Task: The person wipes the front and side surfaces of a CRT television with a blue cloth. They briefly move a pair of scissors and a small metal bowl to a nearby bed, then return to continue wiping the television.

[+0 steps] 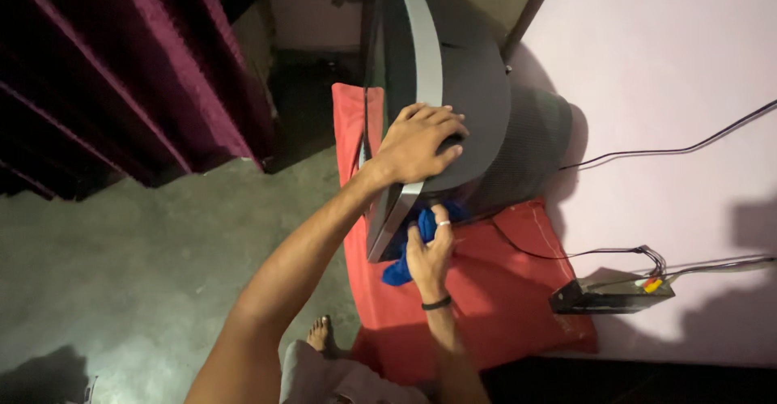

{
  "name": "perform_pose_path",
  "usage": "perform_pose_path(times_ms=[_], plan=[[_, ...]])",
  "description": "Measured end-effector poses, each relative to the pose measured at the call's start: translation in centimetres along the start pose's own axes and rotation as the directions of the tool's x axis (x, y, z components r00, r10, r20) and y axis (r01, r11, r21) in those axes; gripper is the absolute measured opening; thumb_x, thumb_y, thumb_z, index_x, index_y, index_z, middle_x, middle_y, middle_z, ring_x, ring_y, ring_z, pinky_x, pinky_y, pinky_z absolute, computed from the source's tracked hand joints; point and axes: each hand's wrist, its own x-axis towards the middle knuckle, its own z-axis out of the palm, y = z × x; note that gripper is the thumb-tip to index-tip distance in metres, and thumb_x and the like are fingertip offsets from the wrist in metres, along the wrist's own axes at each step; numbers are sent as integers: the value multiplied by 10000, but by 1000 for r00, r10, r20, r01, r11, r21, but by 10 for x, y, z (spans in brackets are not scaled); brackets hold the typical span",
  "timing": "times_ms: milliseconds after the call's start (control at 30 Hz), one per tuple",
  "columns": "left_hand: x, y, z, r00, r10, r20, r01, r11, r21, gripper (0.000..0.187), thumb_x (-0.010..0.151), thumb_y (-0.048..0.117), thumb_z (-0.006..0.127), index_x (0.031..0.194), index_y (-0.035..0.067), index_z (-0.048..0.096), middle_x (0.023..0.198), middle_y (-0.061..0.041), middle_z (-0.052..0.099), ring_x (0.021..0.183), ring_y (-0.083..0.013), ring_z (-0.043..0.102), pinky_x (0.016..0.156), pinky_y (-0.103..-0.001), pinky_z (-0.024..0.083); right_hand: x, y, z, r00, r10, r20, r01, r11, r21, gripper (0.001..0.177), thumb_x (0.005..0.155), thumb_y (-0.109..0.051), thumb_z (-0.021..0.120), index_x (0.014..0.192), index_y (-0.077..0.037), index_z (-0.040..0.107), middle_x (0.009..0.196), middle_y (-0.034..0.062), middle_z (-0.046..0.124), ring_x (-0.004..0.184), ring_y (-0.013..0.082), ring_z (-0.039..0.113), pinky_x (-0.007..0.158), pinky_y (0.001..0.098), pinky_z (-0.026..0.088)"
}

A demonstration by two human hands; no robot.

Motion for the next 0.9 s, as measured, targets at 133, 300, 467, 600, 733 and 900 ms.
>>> perform_pose_path(times_ms=[133,300,467,600,733,900], plan=[[2,0,-3,1000,2,3,-2,1000,9,375,931,360,597,1228,153,695,1443,-51,603,1440,-255,448,1212,-494,249,6,3,-15,997,32,73,-24,994,-105,490,796,20,689,1281,30,621,1185,225,683,1102,372,661,969,432,512],[4,2,-6,1000,-8,28,8,1000,23,387,922,355,596,1235,148,692,1440,-70,589,1439,-261,425,1204,-505,220,18,8,-24,994,78,-74,-79,997,-13,453,817,1,656,1269,13,625,1228,206,692,1133,351,685,1014,423,538],[0,3,-5,1000,-19,20,19,1000,-5,375,927,343,599,1230,146,698,1453,-63,597,1456,-257,429,1224,-478,241,-4,3,1,999,-32,-18,33,997,70,506,796,23,667,1294,45,581,1261,226,670,1190,387,653,1052,465,488],[3,3,-6,1000,3,29,-3,1000,-6,366,938,333,598,1229,132,695,1454,-77,592,1451,-266,426,1211,-487,235,5,25,-23,1000,-22,23,25,986,-163,504,766,21,700,1264,22,624,1210,225,684,1141,370,658,1002,430,508],[0,3,-6,1000,-1,17,1,1000,-15,369,931,335,606,1227,135,700,1455,-88,586,1451,-270,424,1206,-489,235,17,53,-57,977,174,-124,-177,984,-11,497,836,44,642,1328,31,576,1225,203,667,1103,312,655,1015,412,504],[1,4,-9,1000,-19,22,20,999,-27,369,925,337,607,1220,138,702,1450,-67,599,1458,-255,431,1224,-479,239,5,56,-55,937,332,-109,-325,943,75,504,860,-5,645,1361,13,590,1149,181,685,1015,263,673,972,402,539]])
